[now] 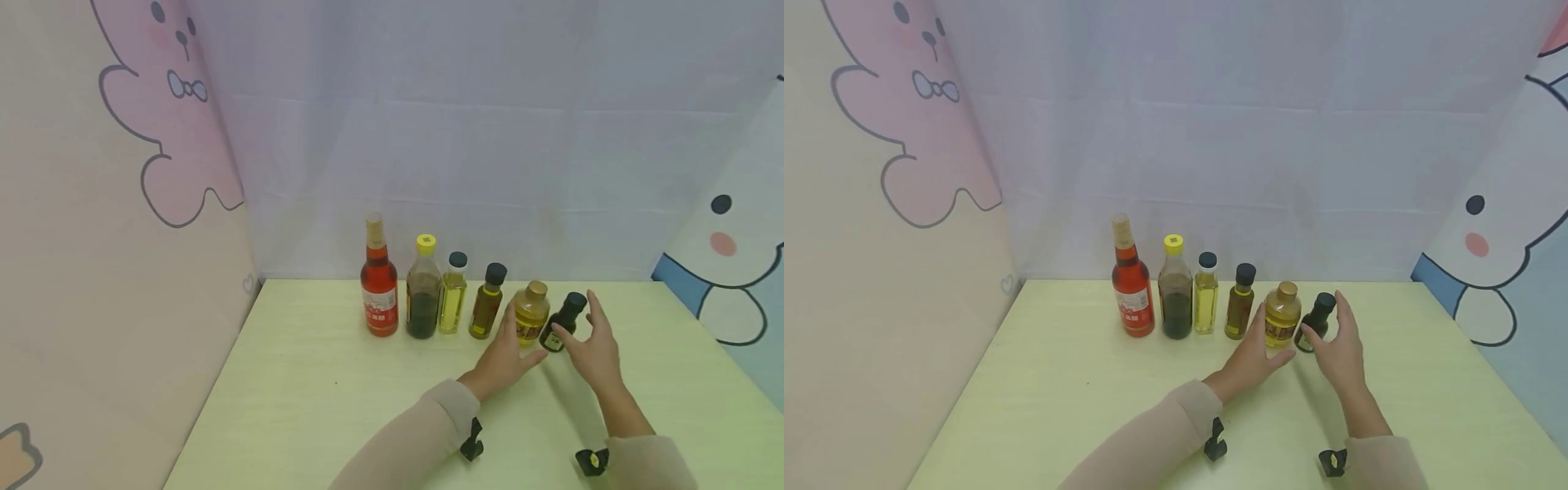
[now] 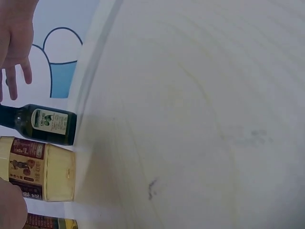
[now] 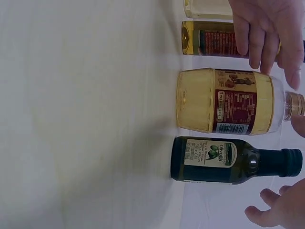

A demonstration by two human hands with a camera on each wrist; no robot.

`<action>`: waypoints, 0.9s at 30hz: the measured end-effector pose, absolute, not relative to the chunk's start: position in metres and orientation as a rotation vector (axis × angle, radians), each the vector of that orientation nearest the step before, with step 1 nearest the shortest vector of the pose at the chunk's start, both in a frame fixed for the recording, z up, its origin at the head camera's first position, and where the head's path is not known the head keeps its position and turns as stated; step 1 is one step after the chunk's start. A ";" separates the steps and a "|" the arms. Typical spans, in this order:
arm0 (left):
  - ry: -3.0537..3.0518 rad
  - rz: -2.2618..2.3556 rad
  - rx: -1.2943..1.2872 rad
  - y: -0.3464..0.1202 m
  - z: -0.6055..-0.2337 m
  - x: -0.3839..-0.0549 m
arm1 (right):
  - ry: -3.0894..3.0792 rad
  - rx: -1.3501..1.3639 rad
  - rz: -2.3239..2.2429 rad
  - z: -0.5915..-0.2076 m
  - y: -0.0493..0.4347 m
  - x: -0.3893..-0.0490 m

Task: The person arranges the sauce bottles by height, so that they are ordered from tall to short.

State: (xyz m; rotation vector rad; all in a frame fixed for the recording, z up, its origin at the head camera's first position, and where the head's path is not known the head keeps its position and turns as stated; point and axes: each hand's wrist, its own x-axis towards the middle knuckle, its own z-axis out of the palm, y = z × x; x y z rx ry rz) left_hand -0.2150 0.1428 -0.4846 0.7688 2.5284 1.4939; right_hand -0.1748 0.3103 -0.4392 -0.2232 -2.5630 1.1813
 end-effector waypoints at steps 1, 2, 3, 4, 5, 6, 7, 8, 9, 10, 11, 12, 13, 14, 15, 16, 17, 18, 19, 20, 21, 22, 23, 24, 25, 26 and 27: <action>2.533 1.468 0.787 0.140 -0.485 -0.213 | -2.559 -0.208 1.158 -0.440 0.308 -0.173; 2.536 1.444 0.801 0.138 -0.485 -0.211 | -2.557 -0.193 1.139 -0.441 0.306 -0.172; 2.540 1.415 0.816 0.135 -0.485 -0.209 | -2.556 -0.175 1.124 -0.442 0.305 -0.170; 2.547 1.387 0.833 0.131 -0.485 -0.208 | -2.555 -0.158 1.112 -0.443 0.303 -0.169; 2.555 1.358 0.852 0.127 -0.485 -0.206 | -2.555 -0.144 1.102 -0.444 0.301 -0.167; 2.568 1.323 0.874 0.123 -0.485 -0.204 | -2.556 -0.132 1.096 -0.445 0.299 -0.166; 2.579 1.290 0.893 0.118 -0.485 -0.203 | -2.557 -0.119 1.096 -0.445 0.297 -0.165; 2.593 1.256 0.908 0.113 -0.485 -0.201 | -2.562 -0.114 1.098 -0.446 0.294 -0.164; 2.606 1.229 0.925 0.108 -0.485 -0.200 | -2.566 -0.105 1.099 -0.446 0.292 -0.163; 2.623 1.203 0.947 0.104 -0.486 -0.200 | -2.571 -0.102 1.098 -0.446 0.290 -0.163; 2.639 1.177 0.962 0.099 -0.486 -0.199 | -2.577 -0.102 1.092 -0.446 0.288 -0.162; 2.654 1.159 0.971 0.094 -0.486 -0.199 | -2.582 -0.106 1.090 -0.446 0.286 -0.161; 2.672 1.139 0.980 0.090 -0.485 -0.198 | -2.586 -0.109 1.086 -0.445 0.284 -0.160; 2.688 1.123 0.988 0.086 -0.485 -0.198 | -2.591 -0.113 1.081 -0.445 0.283 -0.159; 2.708 1.104 0.998 0.082 -0.484 -0.198 | -2.594 -0.112 1.072 -0.444 0.281 -0.158; 2.731 1.074 1.003 0.078 -0.482 -0.198 | -2.595 -0.108 1.065 -0.444 0.280 -0.158; 2.755 1.047 1.003 0.074 -0.481 -0.197 | -2.600 -0.106 1.061 -0.443 0.278 -0.157; 2.778 1.020 1.007 0.071 -0.479 -0.197 | -2.603 -0.098 1.057 -0.442 0.277 -0.156; 2.803 0.986 1.012 0.068 -0.477 -0.197 | -2.607 -0.087 1.051 -0.442 0.275 -0.155; 2.823 0.960 1.014 0.065 -0.476 -0.196 | -2.614 -0.076 1.044 -0.442 0.274 -0.155; 2.847 0.930 1.011 0.062 -0.475 -0.196 | -2.621 -0.066 1.035 -0.441 0.272 -0.154; 2.869 0.900 1.008 0.060 -0.474 -0.195 | -2.630 -0.059 1.030 -0.441 0.270 -0.154; 2.890 0.876 1.006 0.057 -0.474 -0.195 | -2.639 -0.056 1.024 -0.441 0.269 -0.154; 2.912 0.851 1.007 0.055 -0.473 -0.195 | -2.645 -0.051 1.018 -0.441 0.267 -0.153; 2.935 0.827 1.009 0.053 -0.473 -0.194 | -2.653 -0.048 1.014 -0.441 0.265 -0.153; 2.956 0.805 1.005 0.051 -0.472 -0.194 | -2.659 -0.045 1.009 -0.441 0.264 -0.153; 2.979 0.775 1.002 0.049 -0.473 -0.193 | -2.662 -0.041 1.006 -0.441 0.262 -0.153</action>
